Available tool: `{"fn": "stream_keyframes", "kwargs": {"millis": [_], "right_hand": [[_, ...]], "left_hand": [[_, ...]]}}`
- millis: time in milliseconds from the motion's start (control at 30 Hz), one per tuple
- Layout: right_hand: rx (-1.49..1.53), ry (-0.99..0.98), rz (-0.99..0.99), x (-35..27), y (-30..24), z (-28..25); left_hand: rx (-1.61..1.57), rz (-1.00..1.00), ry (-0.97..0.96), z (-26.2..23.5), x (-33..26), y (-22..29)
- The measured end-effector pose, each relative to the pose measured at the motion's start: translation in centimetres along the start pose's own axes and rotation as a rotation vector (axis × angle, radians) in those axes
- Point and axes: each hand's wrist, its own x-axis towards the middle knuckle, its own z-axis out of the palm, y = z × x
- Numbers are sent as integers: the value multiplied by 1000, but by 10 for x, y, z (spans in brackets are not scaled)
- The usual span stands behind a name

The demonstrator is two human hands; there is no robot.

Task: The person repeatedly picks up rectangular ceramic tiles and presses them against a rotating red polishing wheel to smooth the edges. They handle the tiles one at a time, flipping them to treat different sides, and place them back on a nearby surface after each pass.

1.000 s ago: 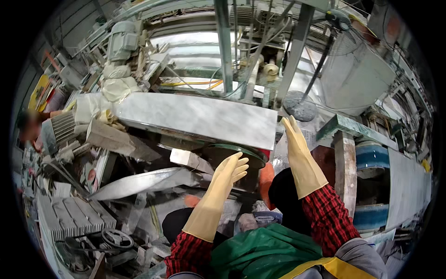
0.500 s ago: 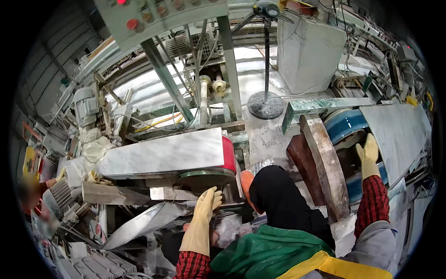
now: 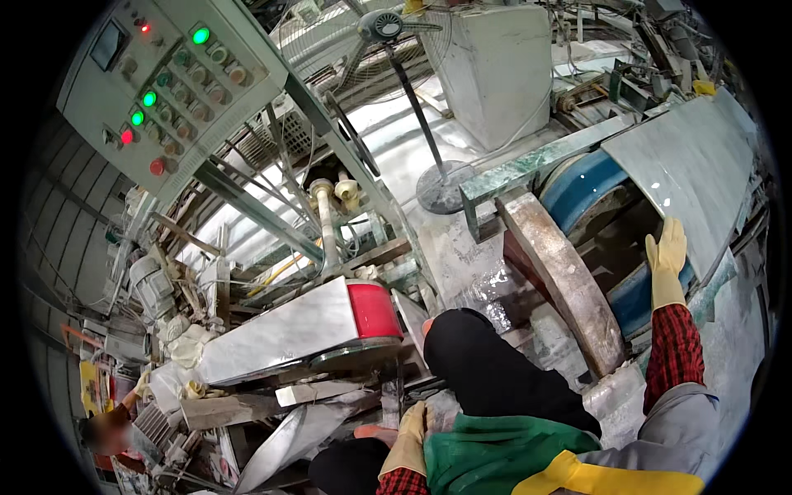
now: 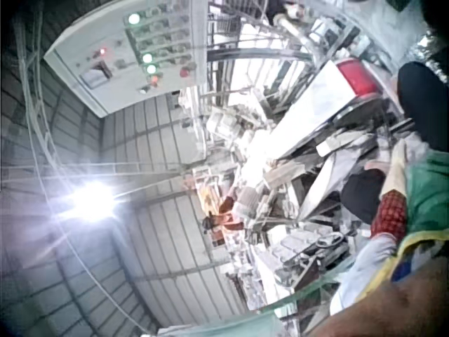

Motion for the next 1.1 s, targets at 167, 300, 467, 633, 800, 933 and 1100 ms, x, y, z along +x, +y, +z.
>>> {"fn": "stream_keyframes", "kwargs": {"millis": [167,300,467,633,800,933,1100], "right_hand": [[40,50,-10,-1,7,7],[47,26,-2,-1,1,1],[36,24,-3,-1,12,13],[31,22,3,-2,3,7],[35,32,0,-4,4,9],[30,60,-15,-6,9,16],[55,-65,46,-7,-13,-10]], "left_hand": [[29,12,5,9,5,-4],[40,65,23,7,4,-4],[102,55,-57,21,-6,-1],[125,46,-66,31,-25,7],[114,76,-67,30,-19,6],[193,33,-123,24,-8,7],[188,24,-113,14,11,-6]]}}
